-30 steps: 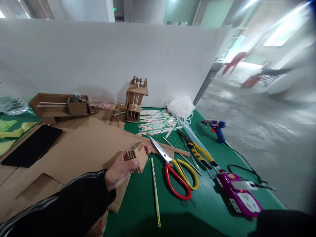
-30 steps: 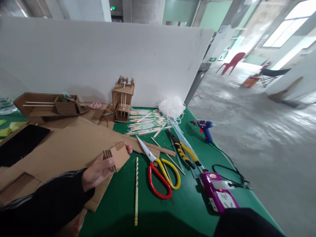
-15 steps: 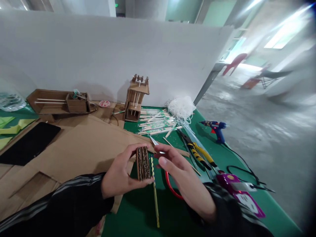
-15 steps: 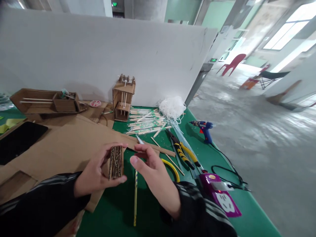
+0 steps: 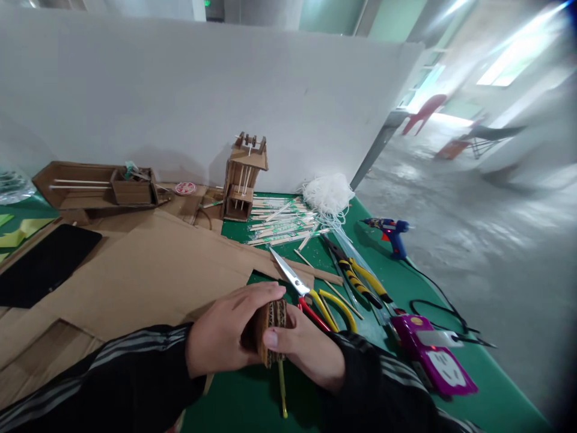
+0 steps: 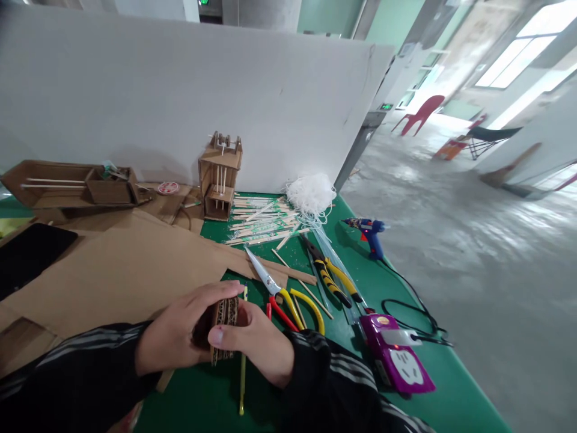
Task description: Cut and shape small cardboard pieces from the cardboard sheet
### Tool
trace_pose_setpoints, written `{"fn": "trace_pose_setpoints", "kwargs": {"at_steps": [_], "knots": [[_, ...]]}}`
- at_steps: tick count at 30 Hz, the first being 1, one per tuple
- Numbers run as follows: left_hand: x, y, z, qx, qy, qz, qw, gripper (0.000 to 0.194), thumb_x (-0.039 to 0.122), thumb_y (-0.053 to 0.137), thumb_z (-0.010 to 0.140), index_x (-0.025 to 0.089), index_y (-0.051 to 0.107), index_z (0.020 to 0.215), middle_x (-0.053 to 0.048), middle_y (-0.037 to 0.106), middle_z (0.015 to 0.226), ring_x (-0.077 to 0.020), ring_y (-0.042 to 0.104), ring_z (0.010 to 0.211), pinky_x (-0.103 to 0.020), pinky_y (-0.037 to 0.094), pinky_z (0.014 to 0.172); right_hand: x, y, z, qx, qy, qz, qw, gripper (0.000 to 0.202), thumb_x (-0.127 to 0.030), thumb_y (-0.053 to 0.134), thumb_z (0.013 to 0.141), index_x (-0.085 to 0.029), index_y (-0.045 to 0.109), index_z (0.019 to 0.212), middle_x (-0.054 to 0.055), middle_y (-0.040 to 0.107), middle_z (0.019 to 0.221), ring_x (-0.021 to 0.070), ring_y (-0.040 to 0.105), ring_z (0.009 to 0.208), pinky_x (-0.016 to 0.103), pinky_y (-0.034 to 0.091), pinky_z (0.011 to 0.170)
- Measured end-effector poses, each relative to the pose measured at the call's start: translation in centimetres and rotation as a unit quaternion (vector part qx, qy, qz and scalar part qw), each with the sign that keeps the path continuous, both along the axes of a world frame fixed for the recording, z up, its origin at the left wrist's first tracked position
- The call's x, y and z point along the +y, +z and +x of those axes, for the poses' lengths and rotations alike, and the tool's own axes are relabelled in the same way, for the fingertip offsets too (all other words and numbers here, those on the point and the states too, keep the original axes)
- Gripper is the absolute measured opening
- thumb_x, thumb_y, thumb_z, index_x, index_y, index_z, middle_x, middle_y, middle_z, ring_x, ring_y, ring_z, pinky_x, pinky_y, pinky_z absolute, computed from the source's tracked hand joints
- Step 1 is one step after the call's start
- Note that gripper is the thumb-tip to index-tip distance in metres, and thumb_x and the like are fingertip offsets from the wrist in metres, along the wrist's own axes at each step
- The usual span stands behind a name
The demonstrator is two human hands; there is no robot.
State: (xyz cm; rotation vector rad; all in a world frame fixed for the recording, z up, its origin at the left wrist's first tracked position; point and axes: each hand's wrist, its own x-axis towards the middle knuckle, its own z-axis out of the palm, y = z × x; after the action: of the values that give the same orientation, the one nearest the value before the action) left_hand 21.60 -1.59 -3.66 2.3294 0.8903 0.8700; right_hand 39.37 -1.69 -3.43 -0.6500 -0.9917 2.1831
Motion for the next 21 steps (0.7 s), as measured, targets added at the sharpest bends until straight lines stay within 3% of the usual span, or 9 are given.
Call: {"fn": "trace_pose_setpoints", "kwargs": {"at_steps": [4, 8, 14, 21], "knots": [[0.0, 0.0, 0.1, 0.027, 0.015, 0.003, 1.0, 0.086, 0.038, 0.075, 0.074, 0.023, 0.027, 0.145, -0.014, 0.051, 0.144, -0.0302, 0.047, 0.133, -0.046, 0.041, 0.112, 0.0, -0.6, 0.1, 0.006, 0.008, 0.019, 1.0, 0.041, -0.037, 0.083, 0.071, -0.014, 0.067, 0.1, 0.003, 0.066, 0.086, 0.017, 0.062, 0.08, 0.032, 0.048, 0.083], [0.2, 0.0, 0.0, 0.029, 0.002, 0.013, 0.999, 0.08, 0.034, 0.074, 0.074, 0.021, 0.032, 0.141, -0.013, 0.054, 0.14, -0.0276, 0.049, 0.131, -0.044, 0.04, 0.112, -0.1, -0.8, 0.0, 0.023, 0.0, 0.01, 1.0, 0.039, -0.032, 0.086, 0.068, -0.014, 0.068, 0.098, 0.001, 0.064, 0.084, 0.0127, 0.057, 0.075, 0.026, 0.046, 0.077], [0.0, 0.0, -0.2, 0.051, -0.021, 0.064, 0.996, 0.071, 0.028, 0.069, 0.079, 0.017, 0.034, 0.14, -0.013, 0.053, 0.142, -0.0238, 0.046, 0.134, -0.039, 0.038, 0.114, -0.1, -0.8, -0.2, 0.046, 0.005, 0.04, 0.998, 0.044, -0.036, 0.088, 0.064, -0.017, 0.066, 0.098, 0.001, 0.061, 0.083, 0.0168, 0.057, 0.081, 0.03, 0.045, 0.08], [-0.1, -0.2, 0.1, 0.077, -0.022, 0.117, 0.99, 0.075, 0.028, 0.066, 0.081, 0.015, 0.028, 0.144, -0.014, 0.051, 0.143, -0.0254, 0.042, 0.137, -0.047, 0.026, 0.12, 0.3, -1.9, -0.3, 0.024, -0.001, 0.09, 0.996, 0.038, -0.035, 0.086, 0.065, -0.018, 0.068, 0.093, 0.001, 0.06, 0.081, 0.0188, 0.058, 0.082, 0.034, 0.044, 0.084]]}}
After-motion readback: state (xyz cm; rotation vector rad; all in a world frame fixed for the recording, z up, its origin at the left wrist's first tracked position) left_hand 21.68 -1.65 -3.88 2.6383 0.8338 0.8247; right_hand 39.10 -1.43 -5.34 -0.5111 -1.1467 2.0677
